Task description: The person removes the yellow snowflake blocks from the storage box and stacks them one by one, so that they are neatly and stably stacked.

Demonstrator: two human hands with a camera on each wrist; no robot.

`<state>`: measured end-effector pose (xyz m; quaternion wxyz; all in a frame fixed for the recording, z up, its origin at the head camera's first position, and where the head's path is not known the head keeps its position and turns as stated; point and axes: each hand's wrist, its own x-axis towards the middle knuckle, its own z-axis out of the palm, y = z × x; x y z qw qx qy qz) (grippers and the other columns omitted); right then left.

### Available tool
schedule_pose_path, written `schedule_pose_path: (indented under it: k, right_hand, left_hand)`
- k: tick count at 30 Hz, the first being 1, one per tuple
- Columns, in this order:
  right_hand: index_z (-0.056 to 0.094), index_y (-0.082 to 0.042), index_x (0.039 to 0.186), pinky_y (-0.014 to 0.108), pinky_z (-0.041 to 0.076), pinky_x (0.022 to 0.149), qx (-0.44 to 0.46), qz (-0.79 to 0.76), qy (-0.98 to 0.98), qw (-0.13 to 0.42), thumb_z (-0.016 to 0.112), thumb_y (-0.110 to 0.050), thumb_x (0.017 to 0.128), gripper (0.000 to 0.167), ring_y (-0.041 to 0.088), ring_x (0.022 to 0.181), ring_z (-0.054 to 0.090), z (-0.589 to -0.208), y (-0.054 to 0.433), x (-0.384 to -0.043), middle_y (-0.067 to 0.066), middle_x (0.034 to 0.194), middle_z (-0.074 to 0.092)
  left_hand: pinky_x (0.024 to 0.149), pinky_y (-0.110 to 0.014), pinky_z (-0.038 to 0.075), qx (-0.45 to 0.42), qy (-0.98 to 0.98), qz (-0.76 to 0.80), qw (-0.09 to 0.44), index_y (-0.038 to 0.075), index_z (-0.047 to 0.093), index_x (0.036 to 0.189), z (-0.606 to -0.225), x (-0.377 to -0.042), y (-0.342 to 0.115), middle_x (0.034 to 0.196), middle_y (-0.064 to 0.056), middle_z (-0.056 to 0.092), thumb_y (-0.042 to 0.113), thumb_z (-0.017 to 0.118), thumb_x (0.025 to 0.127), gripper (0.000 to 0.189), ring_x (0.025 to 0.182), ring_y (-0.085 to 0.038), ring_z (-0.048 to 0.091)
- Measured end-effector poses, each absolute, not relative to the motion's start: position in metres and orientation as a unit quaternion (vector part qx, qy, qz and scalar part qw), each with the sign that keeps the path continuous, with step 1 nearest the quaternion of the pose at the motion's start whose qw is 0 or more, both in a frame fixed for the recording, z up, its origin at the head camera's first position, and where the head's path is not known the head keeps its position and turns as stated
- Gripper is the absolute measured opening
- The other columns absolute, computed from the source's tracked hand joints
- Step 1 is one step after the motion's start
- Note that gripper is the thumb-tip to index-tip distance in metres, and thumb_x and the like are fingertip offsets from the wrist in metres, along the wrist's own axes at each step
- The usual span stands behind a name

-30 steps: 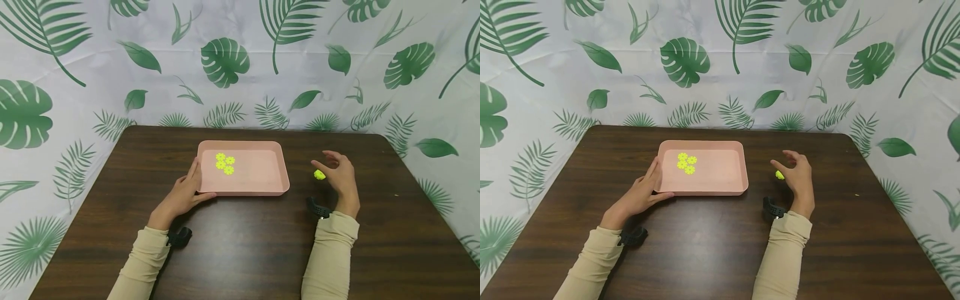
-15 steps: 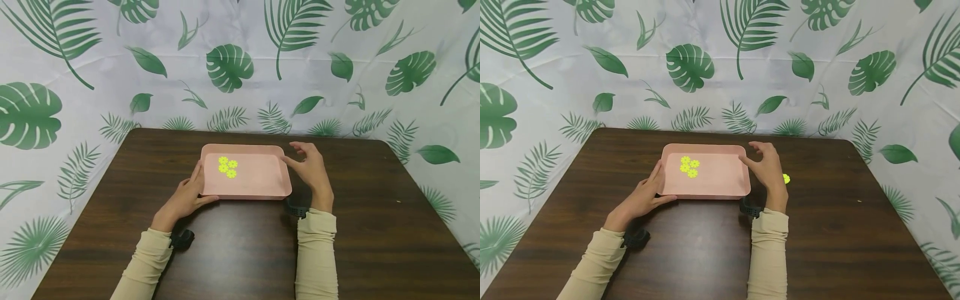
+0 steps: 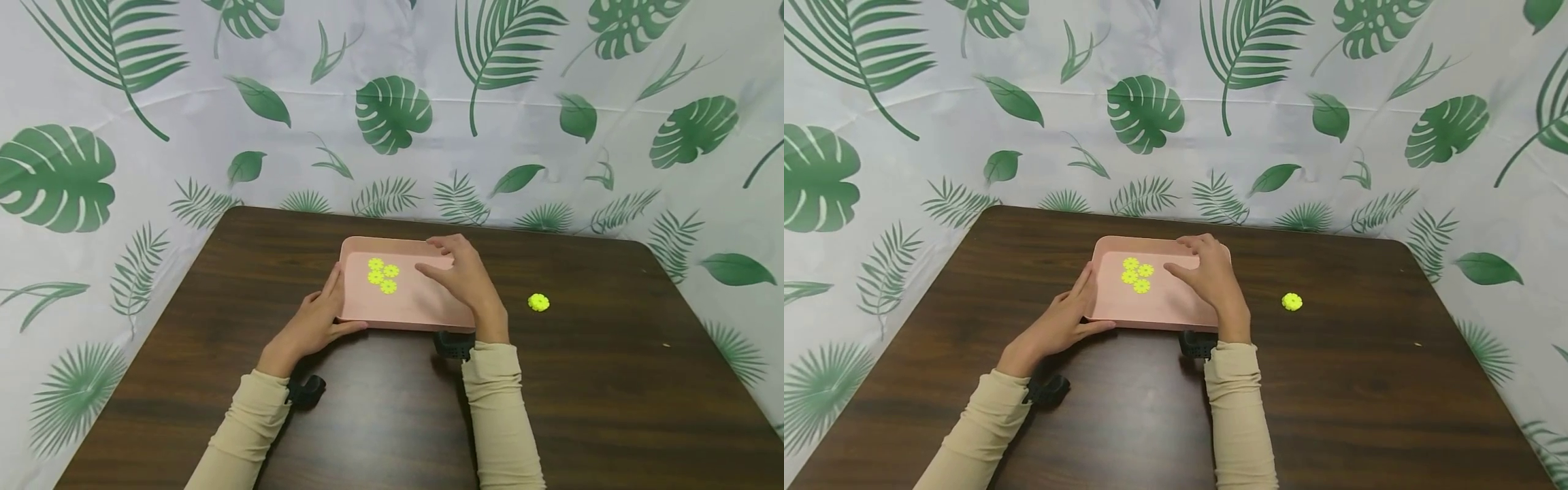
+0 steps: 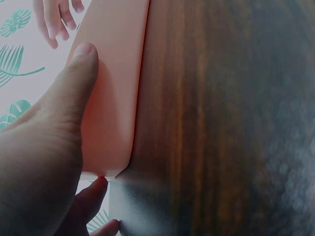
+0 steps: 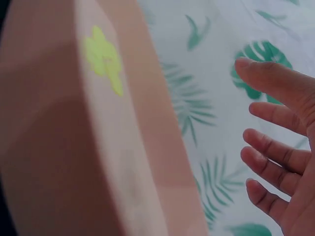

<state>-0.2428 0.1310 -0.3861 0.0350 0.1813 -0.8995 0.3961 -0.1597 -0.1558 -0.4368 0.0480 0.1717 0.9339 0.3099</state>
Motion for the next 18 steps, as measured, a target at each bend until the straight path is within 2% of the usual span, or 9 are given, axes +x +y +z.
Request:
schedule_pose_path:
  k: [5, 10, 18]
  right_hand:
    - [0.065, 0.0, 0.133, 0.052, 0.05, 0.095, 0.24, 0.379, -0.894, 0.011, 0.082, -0.025, 0.091, 0.051, 0.039, 0.115, 0.059, -0.399, 0.109, -0.244, 0.022, 0.128, 0.063]
    - [0.066, 0.003, 0.132, 0.048, 0.052, 0.092, 0.264, 0.352, -0.897, -0.036, 0.078, -0.023, 0.093, 0.049, 0.034, 0.11, 0.062, -0.413, 0.09, -0.247, 0.021, 0.126, 0.064]
    - [0.071, 0.005, 0.122, 0.046, 0.054, 0.092, 0.272, 0.303, -0.911, -0.061, 0.08, -0.013, 0.091, 0.038, 0.031, 0.098, 0.067, -0.428, 0.075, -0.25, 0.019, 0.108, 0.07]
  left_hand:
    - [0.118, -0.066, 0.021, 0.166, 0.936, 0.305, 0.053, -0.005, 0.001, 0.163, -0.438, -0.159, -0.155, 0.172, -0.02, -0.009, 0.048, 0.07, 0.097, 0.109, 0.158, -0.031, 0.012]
    - [0.118, -0.066, 0.022, 0.166, 0.937, 0.303, 0.054, -0.006, 0.0, 0.163, -0.438, -0.159, -0.155, 0.171, -0.021, -0.009, 0.049, 0.07, 0.097, 0.11, 0.157, -0.033, 0.015]
    - [0.117, -0.066, 0.023, 0.165, 0.939, 0.299, 0.048, -0.007, 0.001, 0.162, -0.439, -0.158, -0.154, 0.171, -0.023, -0.007, 0.048, 0.07, 0.097, 0.109, 0.156, -0.034, 0.02]
